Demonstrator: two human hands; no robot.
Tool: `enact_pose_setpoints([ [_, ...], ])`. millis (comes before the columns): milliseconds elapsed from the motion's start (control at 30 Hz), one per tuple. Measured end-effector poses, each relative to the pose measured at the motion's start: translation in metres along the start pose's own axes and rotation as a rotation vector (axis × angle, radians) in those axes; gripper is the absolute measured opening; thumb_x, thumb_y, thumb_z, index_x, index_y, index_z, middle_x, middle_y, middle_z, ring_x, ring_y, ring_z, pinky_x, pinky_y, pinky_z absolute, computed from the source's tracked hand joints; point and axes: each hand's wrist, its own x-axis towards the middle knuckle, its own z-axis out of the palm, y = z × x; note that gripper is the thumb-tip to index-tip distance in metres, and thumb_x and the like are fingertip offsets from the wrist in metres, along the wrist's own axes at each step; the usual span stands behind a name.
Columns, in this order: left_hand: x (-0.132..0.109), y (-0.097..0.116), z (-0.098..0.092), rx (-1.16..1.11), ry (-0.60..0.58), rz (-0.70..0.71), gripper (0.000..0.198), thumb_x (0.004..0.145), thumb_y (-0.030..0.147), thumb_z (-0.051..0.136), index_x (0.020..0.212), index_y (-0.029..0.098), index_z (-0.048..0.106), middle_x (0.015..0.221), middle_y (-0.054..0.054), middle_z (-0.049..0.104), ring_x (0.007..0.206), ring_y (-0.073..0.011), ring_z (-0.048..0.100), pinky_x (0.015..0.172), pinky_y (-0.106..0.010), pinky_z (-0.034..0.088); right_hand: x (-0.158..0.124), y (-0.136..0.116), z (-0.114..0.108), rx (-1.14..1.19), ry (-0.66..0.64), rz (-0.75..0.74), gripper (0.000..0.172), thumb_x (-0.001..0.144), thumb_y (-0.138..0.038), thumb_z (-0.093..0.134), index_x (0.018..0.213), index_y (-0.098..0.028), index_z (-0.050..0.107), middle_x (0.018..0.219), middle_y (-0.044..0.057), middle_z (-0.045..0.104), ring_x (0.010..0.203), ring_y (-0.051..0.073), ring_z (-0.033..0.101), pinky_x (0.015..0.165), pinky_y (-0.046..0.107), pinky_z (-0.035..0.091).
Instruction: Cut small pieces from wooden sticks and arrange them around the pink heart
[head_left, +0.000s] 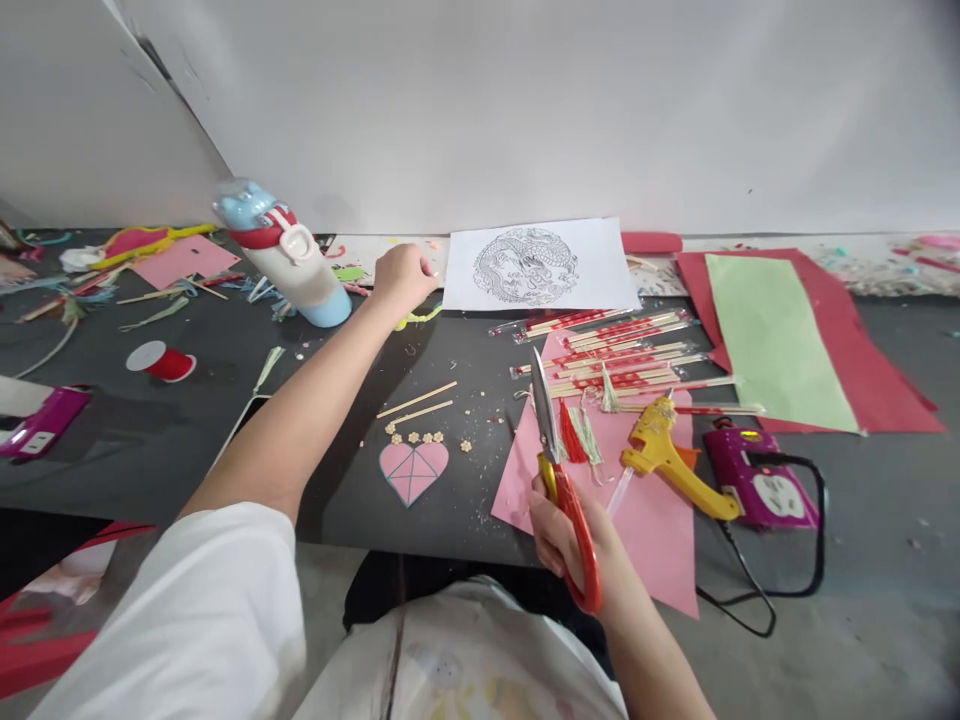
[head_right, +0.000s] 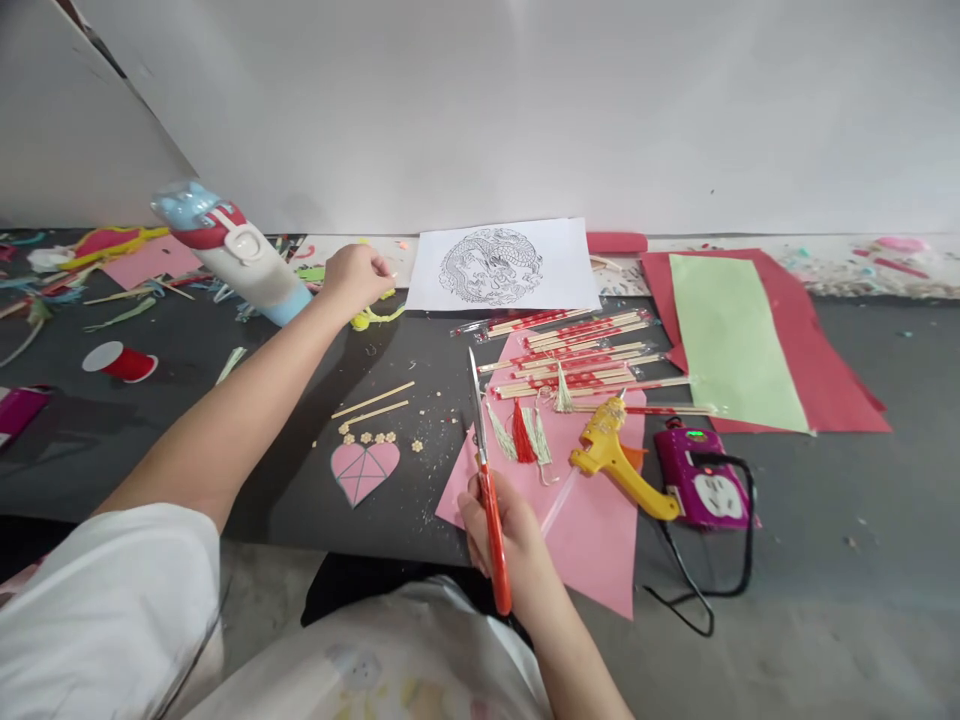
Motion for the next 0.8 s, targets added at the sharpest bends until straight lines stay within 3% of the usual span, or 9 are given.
enact_pose_setpoints([
  [167, -0.066, 0.009, 0.002, -0.346, -0.002, 0.027, 0.011, 0.08, 0.023, 0.067, 0.089, 0.017, 0.07, 0.089, -0.005, 0.073, 0.083, -0.0165, 0.066, 0.078, -0.028, 0.053, -0.012, 0.003, -0.001, -0.079, -0.007, -0.046, 0.033, 0.088, -0.05, 0.06, 0.08, -0.022, 0.047, 0.047, -0.012, 0.036, 0.035, 0.005, 0.032, 0.037, 0.018, 0.025],
  [300, -0.118, 0.022, 0.008, -0.763, -0.026, 0.102, 0.011, 0.072, 0.02, 0.072, 0.081, 0.016, 0.07, 0.081, -0.003, 0.072, 0.074, -0.0144, 0.065, 0.071, -0.027, 0.054, -0.017, 0.008, 0.001, -0.098, -0.018, -0.053, 0.032, 0.087, -0.051, 0.06, 0.085, -0.02, 0.05, 0.05, -0.012, 0.037, 0.038, 0.005, 0.032, 0.039, 0.02, 0.026],
  [433, -0.161, 0.036, 0.007, -0.913, -0.004, 0.189, 0.012, 0.073, 0.026, 0.073, 0.081, 0.017, 0.071, 0.079, -0.003, 0.072, 0.071, -0.014, 0.064, 0.067, -0.026, 0.052, -0.023, 0.016, 0.002, -0.081, -0.056, -0.044, 0.039, 0.084, -0.055, 0.064, 0.082, -0.022, 0.043, 0.054, -0.012, 0.032, 0.043, 0.006, 0.028, 0.042, 0.022, 0.022],
  [667, -0.206, 0.051, 0.0, -1.01, 0.124, 0.228, 0.011, 0.076, 0.028, 0.075, 0.082, 0.019, 0.072, 0.082, -0.002, 0.072, 0.072, -0.013, 0.064, 0.07, -0.025, 0.052, -0.045, 0.027, 0.0, -0.301, -0.135, -0.321, 0.044, 0.085, -0.061, 0.06, 0.1, -0.022, 0.044, 0.08, -0.003, 0.036, 0.065, 0.012, 0.031, 0.056, 0.027, 0.03],
  [800, -0.217, 0.051, 0.0, -0.997, 0.196, 0.245, 0.011, 0.075, 0.025, 0.076, 0.083, 0.019, 0.07, 0.084, -0.002, 0.071, 0.074, -0.0129, 0.063, 0.072, -0.025, 0.052, -0.055, 0.022, 0.003, -0.51, -0.116, -0.291, 0.039, 0.089, -0.056, 0.054, 0.102, -0.022, 0.04, 0.076, -0.004, 0.037, 0.063, 0.014, 0.032, 0.058, 0.028, 0.033],
])
